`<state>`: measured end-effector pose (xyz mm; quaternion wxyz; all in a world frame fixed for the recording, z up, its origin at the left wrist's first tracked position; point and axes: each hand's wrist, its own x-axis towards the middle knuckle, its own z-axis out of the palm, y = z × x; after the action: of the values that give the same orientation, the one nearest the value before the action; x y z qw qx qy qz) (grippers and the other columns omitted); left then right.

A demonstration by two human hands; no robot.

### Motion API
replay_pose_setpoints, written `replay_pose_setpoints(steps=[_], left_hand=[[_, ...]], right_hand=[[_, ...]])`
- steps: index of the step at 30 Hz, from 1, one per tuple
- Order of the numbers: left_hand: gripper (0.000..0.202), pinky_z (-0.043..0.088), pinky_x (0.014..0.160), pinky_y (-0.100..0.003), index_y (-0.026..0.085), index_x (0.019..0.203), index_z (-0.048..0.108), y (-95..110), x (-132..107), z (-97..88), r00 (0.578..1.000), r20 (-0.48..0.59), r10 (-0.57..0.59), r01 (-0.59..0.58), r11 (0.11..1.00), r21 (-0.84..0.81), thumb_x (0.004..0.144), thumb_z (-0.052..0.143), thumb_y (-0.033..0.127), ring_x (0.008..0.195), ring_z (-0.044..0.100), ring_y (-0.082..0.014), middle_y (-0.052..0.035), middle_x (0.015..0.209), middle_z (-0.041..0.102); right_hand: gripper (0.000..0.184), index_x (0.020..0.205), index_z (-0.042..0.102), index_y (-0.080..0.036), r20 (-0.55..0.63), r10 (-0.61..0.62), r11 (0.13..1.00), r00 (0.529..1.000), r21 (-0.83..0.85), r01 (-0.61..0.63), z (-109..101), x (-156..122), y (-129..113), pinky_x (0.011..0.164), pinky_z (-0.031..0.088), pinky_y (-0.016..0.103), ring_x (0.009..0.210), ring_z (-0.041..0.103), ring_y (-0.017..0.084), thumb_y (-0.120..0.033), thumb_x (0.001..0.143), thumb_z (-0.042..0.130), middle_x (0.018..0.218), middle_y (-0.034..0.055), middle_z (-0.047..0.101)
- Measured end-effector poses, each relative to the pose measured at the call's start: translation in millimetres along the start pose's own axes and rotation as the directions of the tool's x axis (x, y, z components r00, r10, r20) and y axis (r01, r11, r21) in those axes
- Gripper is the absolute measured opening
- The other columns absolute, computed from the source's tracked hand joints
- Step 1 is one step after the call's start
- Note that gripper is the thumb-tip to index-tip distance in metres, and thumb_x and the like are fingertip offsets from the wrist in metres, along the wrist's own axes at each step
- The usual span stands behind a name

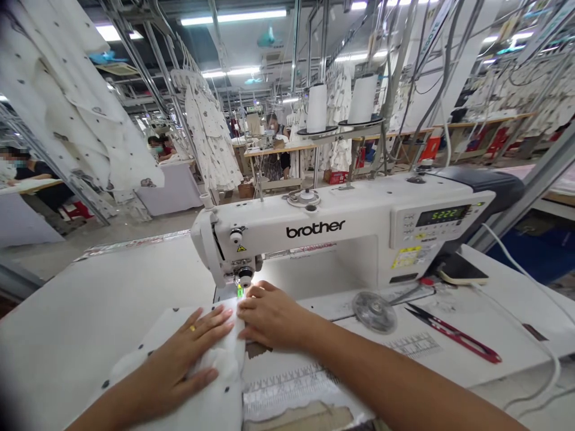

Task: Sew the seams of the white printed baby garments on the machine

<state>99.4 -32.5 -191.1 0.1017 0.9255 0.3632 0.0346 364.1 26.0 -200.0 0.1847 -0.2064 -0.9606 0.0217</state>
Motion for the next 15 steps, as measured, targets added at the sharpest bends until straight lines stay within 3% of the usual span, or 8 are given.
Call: replay_pose_setpoints(steps=[5,12,15], left_hand=[[0.066,0.018,0.119,-0.056,0.03,0.155,0.015,-6,13,-1.0,1.0,0.002,-0.01,0.01,1.0,-0.018,0.099,0.045,0.046,0.148,0.023,-0.0261,-0.0052,0.159,0.027],[0.065,0.017,0.119,-0.058,0.03,0.155,0.019,-6,13,-0.3,0.999,-0.03,-0.023,0.021,0.999,-0.045,0.098,0.045,0.046,0.147,0.024,-0.0274,-0.0064,0.158,0.03],[0.062,0.017,0.119,-0.058,0.029,0.152,0.029,-2,14,-7.9,0.999,-0.024,-0.032,0.029,0.994,-0.109,0.096,0.047,0.05,0.147,0.026,-0.0283,-0.0078,0.157,0.034]], right_hand=[[0.03,0.111,0.064,-0.018,-0.05,0.054,0.999,0.997,0.008,-0.054,3,0,3,0.104,0.031,0.04,0.109,0.055,0.021,-0.043,0.099,0.052,0.11,0.0043,0.069],[0.029,0.109,0.065,-0.019,-0.05,0.019,0.998,0.999,0.057,-0.017,-1,-2,4,0.105,0.031,0.038,0.111,0.055,0.02,-0.044,0.099,0.052,0.113,0.0037,0.07],[0.026,0.106,0.066,-0.02,-0.02,0.028,0.992,0.999,0.12,-0.026,-3,-2,2,0.105,0.032,0.039,0.111,0.055,0.02,-0.04,0.099,0.053,0.109,0.0041,0.07]])
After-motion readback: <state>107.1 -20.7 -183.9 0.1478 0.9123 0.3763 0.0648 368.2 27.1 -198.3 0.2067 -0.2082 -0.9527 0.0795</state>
